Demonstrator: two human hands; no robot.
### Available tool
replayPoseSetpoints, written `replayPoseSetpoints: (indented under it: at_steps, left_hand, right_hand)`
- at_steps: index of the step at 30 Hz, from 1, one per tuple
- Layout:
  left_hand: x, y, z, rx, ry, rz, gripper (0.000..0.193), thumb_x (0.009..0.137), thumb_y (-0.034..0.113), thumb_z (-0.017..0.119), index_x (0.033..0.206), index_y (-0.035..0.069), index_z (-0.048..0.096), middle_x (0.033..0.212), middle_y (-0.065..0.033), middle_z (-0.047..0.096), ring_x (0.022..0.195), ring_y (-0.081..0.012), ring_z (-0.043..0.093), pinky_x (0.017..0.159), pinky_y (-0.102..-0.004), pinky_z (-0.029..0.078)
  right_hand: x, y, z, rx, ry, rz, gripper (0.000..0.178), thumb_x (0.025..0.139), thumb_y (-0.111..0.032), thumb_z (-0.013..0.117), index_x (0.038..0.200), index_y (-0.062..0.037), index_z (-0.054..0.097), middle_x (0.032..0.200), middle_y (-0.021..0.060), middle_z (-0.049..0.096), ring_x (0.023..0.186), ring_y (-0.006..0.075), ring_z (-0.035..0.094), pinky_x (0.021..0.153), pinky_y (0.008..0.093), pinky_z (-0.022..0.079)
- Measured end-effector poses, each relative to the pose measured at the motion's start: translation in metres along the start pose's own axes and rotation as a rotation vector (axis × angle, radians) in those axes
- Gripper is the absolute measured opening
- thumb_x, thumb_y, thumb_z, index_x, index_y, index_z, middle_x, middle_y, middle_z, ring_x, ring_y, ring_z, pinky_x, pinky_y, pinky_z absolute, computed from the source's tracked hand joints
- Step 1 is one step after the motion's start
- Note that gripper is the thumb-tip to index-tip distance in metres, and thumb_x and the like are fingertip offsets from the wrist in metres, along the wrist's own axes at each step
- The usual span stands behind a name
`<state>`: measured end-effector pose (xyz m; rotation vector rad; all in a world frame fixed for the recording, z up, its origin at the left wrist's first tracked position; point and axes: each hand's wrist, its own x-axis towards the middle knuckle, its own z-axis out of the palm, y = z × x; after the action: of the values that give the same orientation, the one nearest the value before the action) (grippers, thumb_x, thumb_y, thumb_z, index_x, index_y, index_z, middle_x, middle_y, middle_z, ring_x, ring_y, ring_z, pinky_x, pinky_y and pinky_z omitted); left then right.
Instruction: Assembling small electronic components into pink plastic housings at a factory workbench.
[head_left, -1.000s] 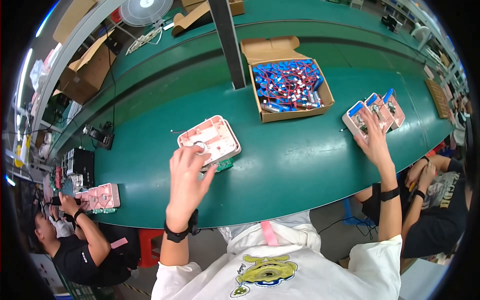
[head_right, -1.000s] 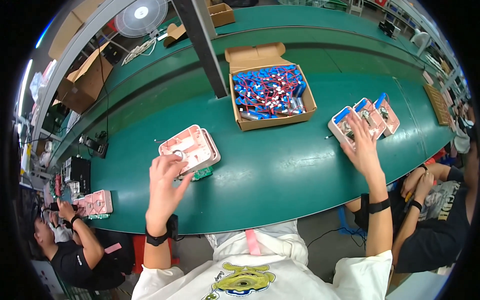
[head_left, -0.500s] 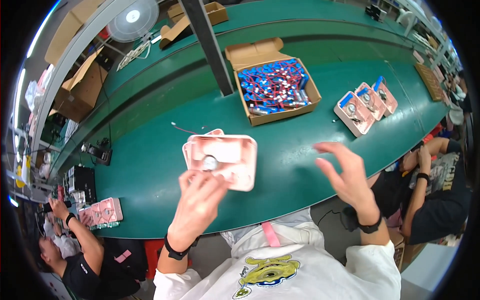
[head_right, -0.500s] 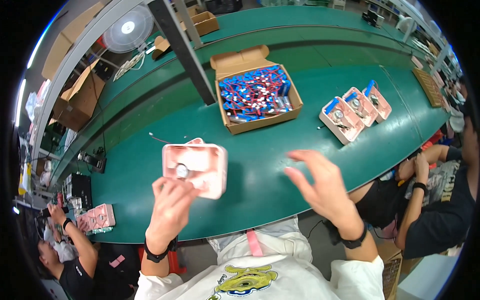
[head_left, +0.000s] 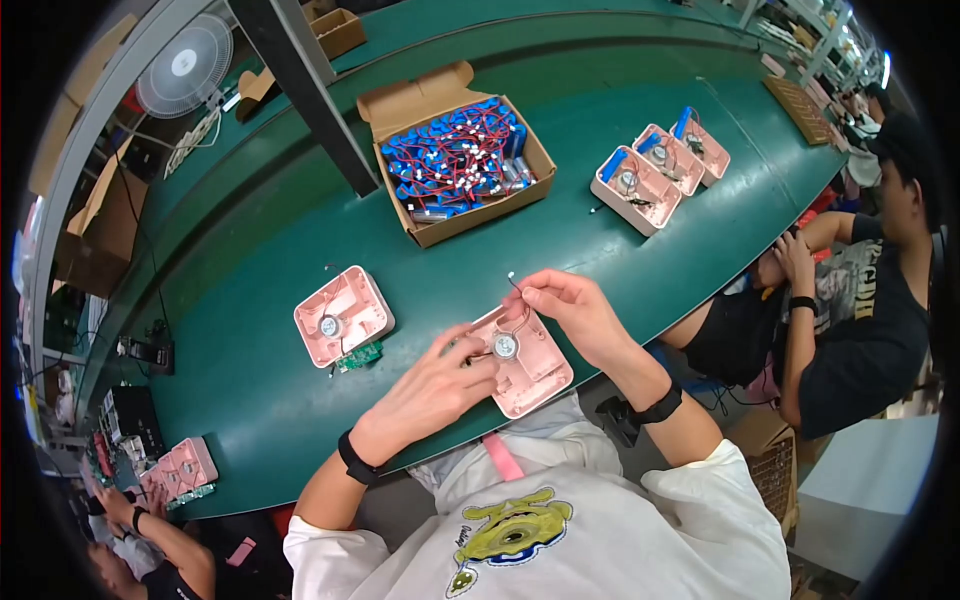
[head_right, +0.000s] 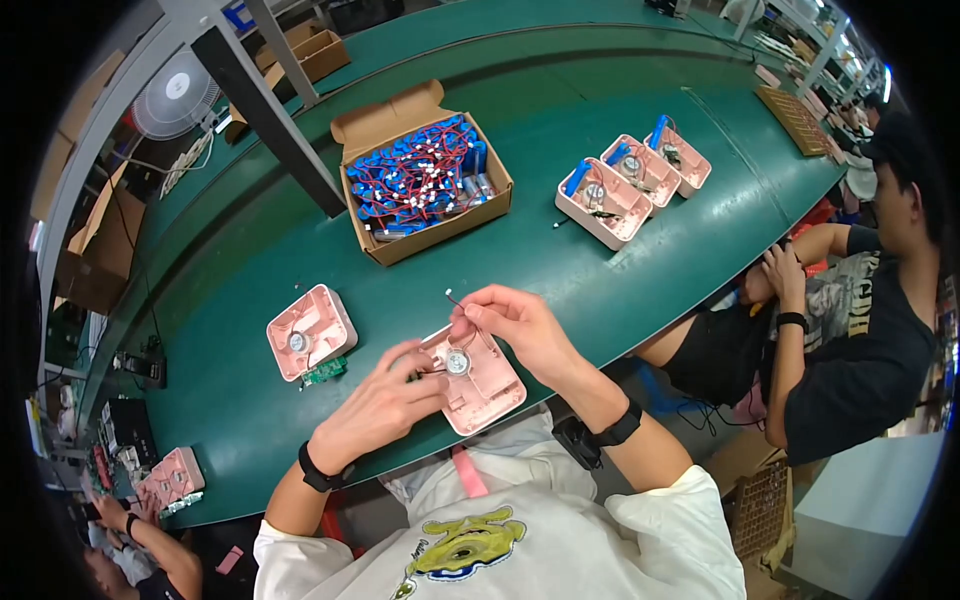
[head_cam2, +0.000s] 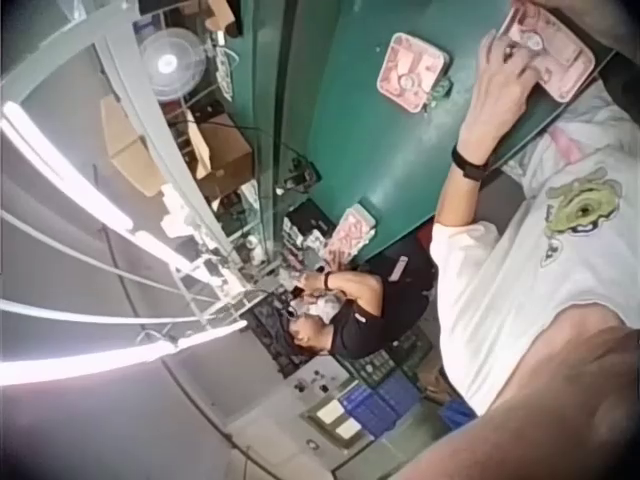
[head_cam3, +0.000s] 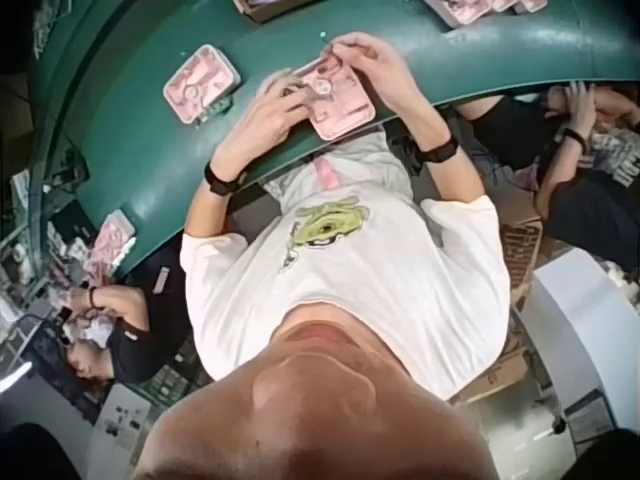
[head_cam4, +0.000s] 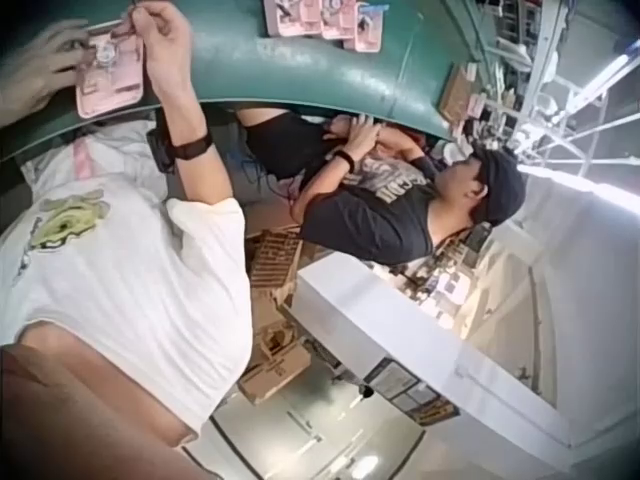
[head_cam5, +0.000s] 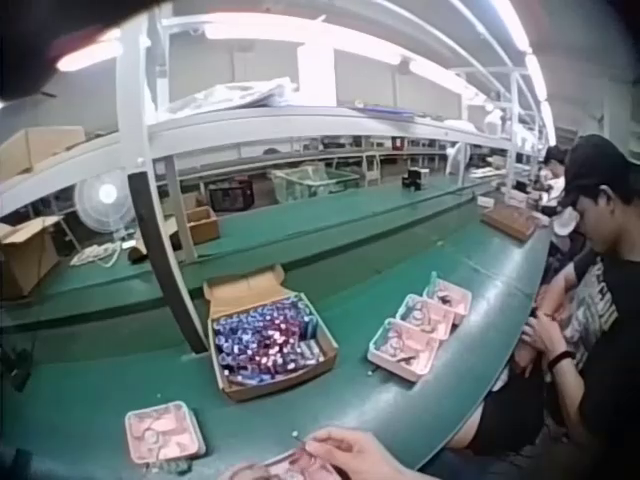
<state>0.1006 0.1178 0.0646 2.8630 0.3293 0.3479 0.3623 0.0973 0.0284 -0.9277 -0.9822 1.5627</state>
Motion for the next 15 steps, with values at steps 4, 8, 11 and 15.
replayPoseSetpoints:
  at_steps: [4,8,11,15]
  left_hand:
    - [0.005,0.0,0.011,-0.117,0.207,-0.261,0.035,0.08,-0.003,0.075,0.115,0.002,0.069,0.116,-0.0087,0.064,0.122,-0.0325,0.06,0.113,-0.0479,0.048]
    - [0.0,-0.004,0.023,-0.401,0.426,-0.61,0.038,0.086,-0.002,0.076,0.122,0.001,0.065,0.118,-0.014,0.064,0.117,-0.0371,0.063,0.103,-0.0444,0.055]
    - [-0.003,-0.018,0.034,-0.476,0.428,-0.643,0.036,0.091,0.003,0.075,0.125,0.001,0.063,0.118,-0.0177,0.063,0.108,-0.0393,0.067,0.093,-0.0446,0.058]
    - [0.0,-0.024,0.047,-0.309,0.448,-0.614,0.032,0.093,0.002,0.074,0.123,0.001,0.064,0.113,-0.0185,0.066,0.099,-0.039,0.07,0.086,-0.0436,0.059]
  right_hand:
    - [-0.003,-0.007,0.0,-0.015,0.027,-0.05,0.018,0.107,-0.01,0.063,0.117,0.0038,0.069,0.111,0.0118,0.075,0.106,0.017,0.071,0.098,0.0335,0.056]
    - [0.001,-0.011,0.005,-0.036,0.049,-0.132,0.017,0.107,-0.009,0.063,0.115,0.0049,0.069,0.103,0.0114,0.075,0.099,0.0175,0.072,0.093,0.0337,0.057]
    - [0.004,-0.01,0.007,-0.057,0.064,-0.168,0.017,0.106,-0.008,0.063,0.114,0.0053,0.069,0.098,0.0109,0.075,0.095,0.0179,0.073,0.09,0.0336,0.058]
    - [0.006,-0.008,0.01,-0.068,0.078,-0.168,0.016,0.106,-0.008,0.062,0.112,0.0054,0.07,0.093,0.0104,0.075,0.09,0.0183,0.073,0.086,0.0327,0.058]
